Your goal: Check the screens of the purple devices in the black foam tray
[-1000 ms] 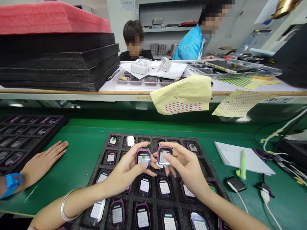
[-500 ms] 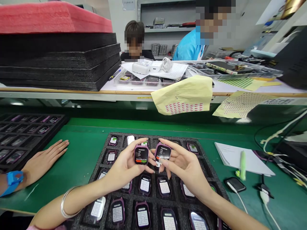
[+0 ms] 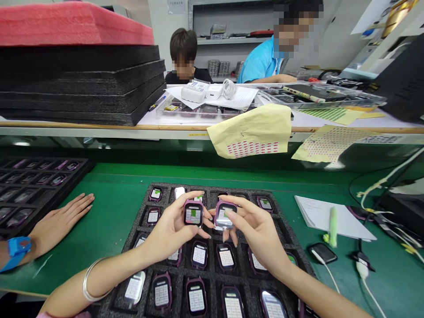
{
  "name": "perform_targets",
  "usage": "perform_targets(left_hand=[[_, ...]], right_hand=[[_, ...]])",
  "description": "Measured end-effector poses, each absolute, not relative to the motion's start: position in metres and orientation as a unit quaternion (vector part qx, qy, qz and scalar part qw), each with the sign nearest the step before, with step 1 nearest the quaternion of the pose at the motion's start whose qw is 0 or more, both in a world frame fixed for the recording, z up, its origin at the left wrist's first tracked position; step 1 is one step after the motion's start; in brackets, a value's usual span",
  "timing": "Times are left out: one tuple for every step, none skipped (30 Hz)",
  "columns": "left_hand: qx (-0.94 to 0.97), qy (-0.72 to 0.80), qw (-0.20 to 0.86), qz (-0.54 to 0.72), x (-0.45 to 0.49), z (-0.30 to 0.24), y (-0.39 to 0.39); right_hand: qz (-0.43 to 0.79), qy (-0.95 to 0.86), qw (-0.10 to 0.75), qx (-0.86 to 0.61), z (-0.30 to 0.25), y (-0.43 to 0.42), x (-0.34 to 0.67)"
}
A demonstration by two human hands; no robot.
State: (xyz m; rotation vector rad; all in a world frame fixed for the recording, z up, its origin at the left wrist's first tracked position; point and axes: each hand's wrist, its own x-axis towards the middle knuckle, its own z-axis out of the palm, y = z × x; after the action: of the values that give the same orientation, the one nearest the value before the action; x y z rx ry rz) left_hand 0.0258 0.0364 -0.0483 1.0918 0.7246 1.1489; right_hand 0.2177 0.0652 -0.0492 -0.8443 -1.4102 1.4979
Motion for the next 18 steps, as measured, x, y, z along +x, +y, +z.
perform_targets(left_hand=[[0.481,0.318,0.642,0.506,0.0258,-0.0480,0.0363],[0.482,0.318,0.640,0.507,0.0257,-0.0479,0.0363],[0.482,0.320,0.638,0.509,0.0258,-0.0479,0.0364],[0.481,0.323,0.635,0.511,0.0259,-0.0479,0.0367],[0.479,0.328,0.633,0.512,0.0260,-0.0479,0.0371],[0.478,0.334,0.630,0.512,0.0261,-0.0480,0.0378],[0.478,0.341,0.627,0.511,0.0261,-0.0480,0.0386],[0.479,0.346,0.625,0.510,0.0261,-0.0479,0.0394],[0.480,0.351,0.623,0.508,0.0259,-0.0478,0.0403],[0.479,0.355,0.622,0.507,0.0257,-0.0476,0.0411],[0.478,0.359,0.620,0.508,0.0253,-0.0474,0.0417],[0.476,0.360,0.620,0.510,0.0248,-0.0471,0.0420],[0.475,0.358,0.620,0.511,0.0243,-0.0469,0.0420],[0.475,0.355,0.622,0.512,0.0237,-0.0466,0.0417],[0.476,0.349,0.624,0.512,0.0232,-0.0464,0.0411],[0.478,0.341,0.628,0.511,0.0228,-0.0462,0.0403],[0.479,0.332,0.633,0.510,0.0225,-0.0462,0.0394],[0.480,0.323,0.638,0.508,0.0223,-0.0464,0.0386]], right_hand=[[0.602,-0.570,0.442,-0.342,-0.0491,0.0651,0.2173],[0.603,-0.573,0.439,-0.341,-0.0496,0.0652,0.2172],[0.605,-0.575,0.436,-0.337,-0.0507,0.0656,0.2176],[0.608,-0.578,0.433,-0.331,-0.0523,0.0661,0.2183],[0.610,-0.581,0.430,-0.324,-0.0541,0.0667,0.2194],[0.614,-0.583,0.428,-0.316,-0.0559,0.0671,0.2206],[0.619,-0.584,0.426,-0.306,-0.0575,0.0673,0.2218],[0.625,-0.584,0.426,-0.297,-0.0585,0.0673,0.2229],[0.631,-0.582,0.424,-0.287,-0.0590,0.0671,0.2238],[0.638,-0.581,0.421,-0.279,-0.0587,0.0666,0.2243],[0.644,-0.581,0.417,-0.270,-0.0578,0.0661,0.2244],[0.649,-0.583,0.412,-0.264,-0.0565,0.0654,0.2242],[0.651,-0.586,0.407,-0.260,-0.0551,0.0648,0.2236],[0.651,-0.590,0.402,-0.259,-0.0538,0.0642,0.2228],[0.649,-0.593,0.399,-0.260,-0.0527,0.0637,0.2219],[0.645,-0.595,0.399,-0.265,-0.0521,0.0634,0.2210],[0.641,-0.596,0.400,-0.272,-0.0519,0.0632,0.2202],[0.636,-0.597,0.402,-0.279,-0.0520,0.0632,0.2195]])
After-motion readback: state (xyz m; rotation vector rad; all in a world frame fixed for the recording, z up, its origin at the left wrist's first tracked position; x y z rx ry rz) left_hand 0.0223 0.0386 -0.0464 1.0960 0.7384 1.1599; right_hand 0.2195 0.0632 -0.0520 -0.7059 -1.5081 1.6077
